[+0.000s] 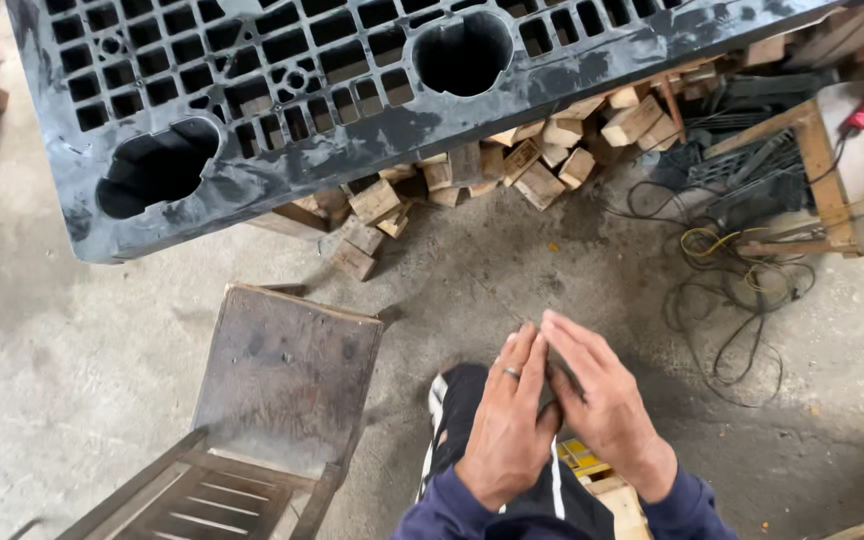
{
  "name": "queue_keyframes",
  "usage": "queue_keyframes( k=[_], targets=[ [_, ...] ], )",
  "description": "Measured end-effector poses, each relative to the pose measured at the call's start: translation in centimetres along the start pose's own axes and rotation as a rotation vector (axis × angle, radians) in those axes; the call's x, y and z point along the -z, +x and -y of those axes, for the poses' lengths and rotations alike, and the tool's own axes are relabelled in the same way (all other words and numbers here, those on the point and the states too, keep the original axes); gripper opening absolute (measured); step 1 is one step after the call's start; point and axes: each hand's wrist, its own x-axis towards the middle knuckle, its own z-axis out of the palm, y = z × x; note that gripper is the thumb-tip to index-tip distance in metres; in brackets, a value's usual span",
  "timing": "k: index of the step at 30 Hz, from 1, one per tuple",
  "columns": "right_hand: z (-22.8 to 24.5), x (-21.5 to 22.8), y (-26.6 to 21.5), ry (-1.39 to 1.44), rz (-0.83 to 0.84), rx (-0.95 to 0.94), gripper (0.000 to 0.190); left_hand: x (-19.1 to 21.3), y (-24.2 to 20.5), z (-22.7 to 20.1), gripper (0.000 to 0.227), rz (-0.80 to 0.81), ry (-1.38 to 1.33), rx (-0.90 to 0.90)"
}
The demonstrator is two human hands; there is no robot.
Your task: The person uses a heated soldering iron to smooth the edges of a large black plastic tray with multiple cavities. They repeatedly run the hot tip along the rim of a cavity, then pause to wipe away residue and inspect the surface before continuing.
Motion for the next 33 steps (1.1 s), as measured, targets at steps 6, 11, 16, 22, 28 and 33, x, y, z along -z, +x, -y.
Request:
queue_keyframes(
  k=[6, 11, 16, 22, 28, 33],
  targets=[
    [-5.3, 2.7, 9.2, 0.117, -0.027, 0.037, 0.052, -1.0, 12.7, 0.5, 0.077, -0.038, 0.087, -0.054],
    [-10.8, 7.4, 19.9, 0.113, -0.134, -0.022, 0.043, -3.6, 27.3, 0.7, 0.071, -0.007, 0.068, -0.135],
    [-15.5, 14.9, 29.1, 0.016, -0.218, -0.071, 0.039, -5.9, 41.2, -1.0, 0.066, 0.084, 0.151, -0.176],
    [-21.3, 20.3, 36.6, -0.033, -0.308, -0.132, 0.034, -9.2, 53.1, -1.0, 0.065, 0.016, 0.213, -0.126],
    [-30.4, 24.7, 44.3, -0.244, -0.321, -0.037, 0.038, -12.5, 60.5, -1.9, 0.072, -0.126, 0.384, 0.064],
    [-38.9, 28.1, 53.1, -0.583, -0.246, -0.074, 0.065, -13.6, 61.3, -1.6, 0.058, -0.225, 0.438, 0.075]
  ],
)
